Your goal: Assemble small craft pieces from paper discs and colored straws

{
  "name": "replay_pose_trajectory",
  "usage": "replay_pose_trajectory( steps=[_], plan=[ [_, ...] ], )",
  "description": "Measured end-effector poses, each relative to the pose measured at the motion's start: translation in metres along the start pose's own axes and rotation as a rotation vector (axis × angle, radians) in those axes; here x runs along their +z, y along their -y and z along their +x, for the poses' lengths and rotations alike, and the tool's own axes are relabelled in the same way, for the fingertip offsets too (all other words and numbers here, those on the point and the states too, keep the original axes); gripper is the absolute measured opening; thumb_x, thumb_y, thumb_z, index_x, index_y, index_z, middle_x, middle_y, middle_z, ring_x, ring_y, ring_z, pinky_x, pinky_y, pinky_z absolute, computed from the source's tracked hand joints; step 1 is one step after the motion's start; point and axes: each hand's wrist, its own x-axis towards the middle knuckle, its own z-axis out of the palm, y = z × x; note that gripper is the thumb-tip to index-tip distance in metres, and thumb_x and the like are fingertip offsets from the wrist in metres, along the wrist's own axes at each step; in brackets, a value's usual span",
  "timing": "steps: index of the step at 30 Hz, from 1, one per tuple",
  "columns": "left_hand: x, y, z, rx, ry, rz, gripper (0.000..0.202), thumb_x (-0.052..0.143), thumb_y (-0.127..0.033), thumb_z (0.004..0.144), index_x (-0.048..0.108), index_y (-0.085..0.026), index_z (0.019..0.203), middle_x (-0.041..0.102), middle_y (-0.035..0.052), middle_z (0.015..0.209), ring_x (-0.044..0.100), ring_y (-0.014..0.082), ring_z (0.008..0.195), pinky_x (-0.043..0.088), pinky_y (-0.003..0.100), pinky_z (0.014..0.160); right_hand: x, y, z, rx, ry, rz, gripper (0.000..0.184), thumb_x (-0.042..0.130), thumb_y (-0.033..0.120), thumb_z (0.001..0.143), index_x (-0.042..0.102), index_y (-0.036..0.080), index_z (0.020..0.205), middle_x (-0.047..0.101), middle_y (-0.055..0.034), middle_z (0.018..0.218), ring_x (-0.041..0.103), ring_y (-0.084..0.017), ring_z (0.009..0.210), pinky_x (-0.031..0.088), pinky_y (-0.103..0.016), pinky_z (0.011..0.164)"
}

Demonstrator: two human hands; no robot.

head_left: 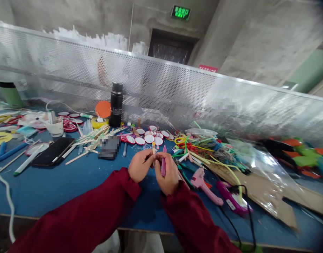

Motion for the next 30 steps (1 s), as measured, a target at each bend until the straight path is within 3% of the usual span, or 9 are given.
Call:
replay_pose_trajectory(
  steps=[7,17,21,30],
  plan=[
    [-0.001,-0.001,-0.002,-0.028,0.013,0.042,0.033,0.047,-0.043,0.095,0.058,-0.017,0.077,0.054,-0.0028,0.059,0.049,0.0109,0.056,0.037,0.023,0.056,-0.002,-0.001,0.003,0.063,0.08,0.045,0.019,0.049,0.026,0.092,0.056,0.02,0.109,0.068,-0.0072,0.096,0.066,-0.019,0.086,0.052,-0.03,0.076],
    [-0.005,-0.009,-0.003,0.018,0.058,0.246,0.039,0.045,-0.044,0.096,0.052,-0.017,0.068,0.055,-0.0012,0.062,0.051,0.0116,0.061,0.038,0.024,0.062,-0.004,0.007,-0.005,0.046,-0.009,0.022,0.021,0.049,0.026,0.093,0.055,0.021,0.113,0.069,-0.0075,0.097,0.067,-0.02,0.091,0.053,-0.032,0.082],
    [-0.006,-0.01,-0.004,0.026,0.062,0.251,0.034,0.046,-0.042,0.096,0.057,-0.017,0.076,0.058,-0.0005,0.067,0.053,0.0117,0.062,0.039,0.023,0.062,-0.008,0.01,-0.006,0.096,0.003,0.056,0.023,0.049,0.026,0.094,0.055,0.02,0.115,0.069,-0.0096,0.104,0.066,-0.022,0.095,0.053,-0.034,0.083],
    [-0.005,-0.015,-0.005,0.04,0.05,0.245,0.034,0.048,-0.04,0.096,0.055,-0.016,0.073,0.057,-0.001,0.064,0.053,0.0109,0.061,0.039,0.023,0.061,-0.012,0.016,-0.006,0.127,-0.01,0.104,0.024,0.047,0.028,0.095,0.055,0.019,0.116,0.069,-0.011,0.105,0.067,-0.022,0.095,0.053,-0.034,0.081]
  ],
)
